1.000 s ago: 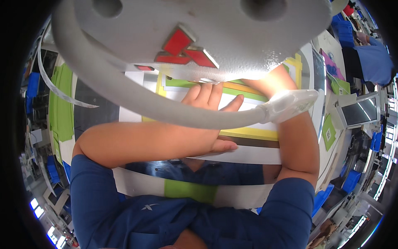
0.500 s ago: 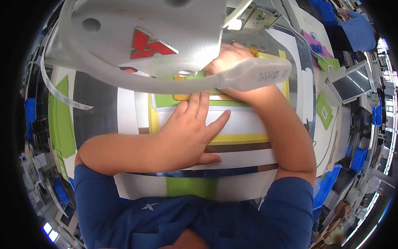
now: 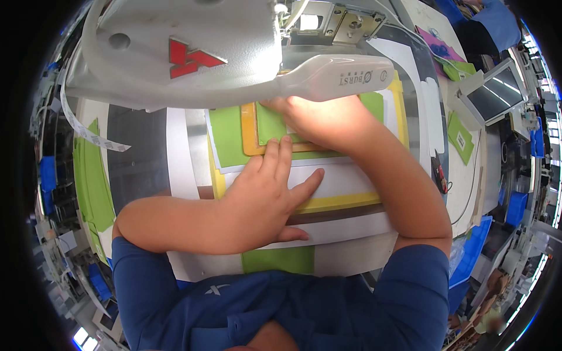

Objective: Sewing labels onto green leather or synthetic fabric panels using an industrial sewing machine.

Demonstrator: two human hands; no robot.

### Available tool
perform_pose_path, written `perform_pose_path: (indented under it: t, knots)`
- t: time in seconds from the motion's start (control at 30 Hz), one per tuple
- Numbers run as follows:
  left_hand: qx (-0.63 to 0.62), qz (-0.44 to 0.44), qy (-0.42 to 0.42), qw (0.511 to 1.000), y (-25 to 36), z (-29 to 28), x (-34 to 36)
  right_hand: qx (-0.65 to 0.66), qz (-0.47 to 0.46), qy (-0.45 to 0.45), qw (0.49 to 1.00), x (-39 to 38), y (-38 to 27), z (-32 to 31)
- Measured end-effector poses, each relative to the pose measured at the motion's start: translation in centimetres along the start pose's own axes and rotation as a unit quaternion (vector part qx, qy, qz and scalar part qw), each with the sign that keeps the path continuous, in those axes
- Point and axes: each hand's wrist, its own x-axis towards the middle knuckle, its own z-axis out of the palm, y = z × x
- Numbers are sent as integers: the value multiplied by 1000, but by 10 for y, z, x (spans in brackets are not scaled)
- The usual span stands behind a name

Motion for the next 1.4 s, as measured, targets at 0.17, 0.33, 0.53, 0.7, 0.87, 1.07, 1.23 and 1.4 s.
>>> perform_pose_path:
  t: [0.17, 0.33, 0.53, 0.7, 0.87, 1.07, 1.23, 1.4]
  knots:
    - [-33, -13, 41, 999, -3, 0, 2, 53, 27, 10, 998, -20, 13, -8]
    - [-8, -59, 79, 995, -2, -2, 4, 42, 184, -29, 982, -53, 31, -57]
    - [33, -81, 66, 994, -5, -8, 6, 68, 206, 9, 976, -96, 32, -54]
    - [24, -87, 33, 995, -10, -18, 3, 76, 181, -16, 980, -88, 27, -39]
    - [-23, -113, -2, 993, -20, -22, 15, 93, 170, -28, 981, -90, 26, -37]
    - [-18, -43, 88, 995, -38, -2, 32, 85, 170, -32, 981, -89, 25, -35]
    - [-28, -77, 53, 995, -34, -10, 31, 81, 167, -20, 982, -91, 29, -35]
    - [-32, -104, 45, 993, -30, -22, 42, 146, 219, 49, 963, -92, 40, -29]
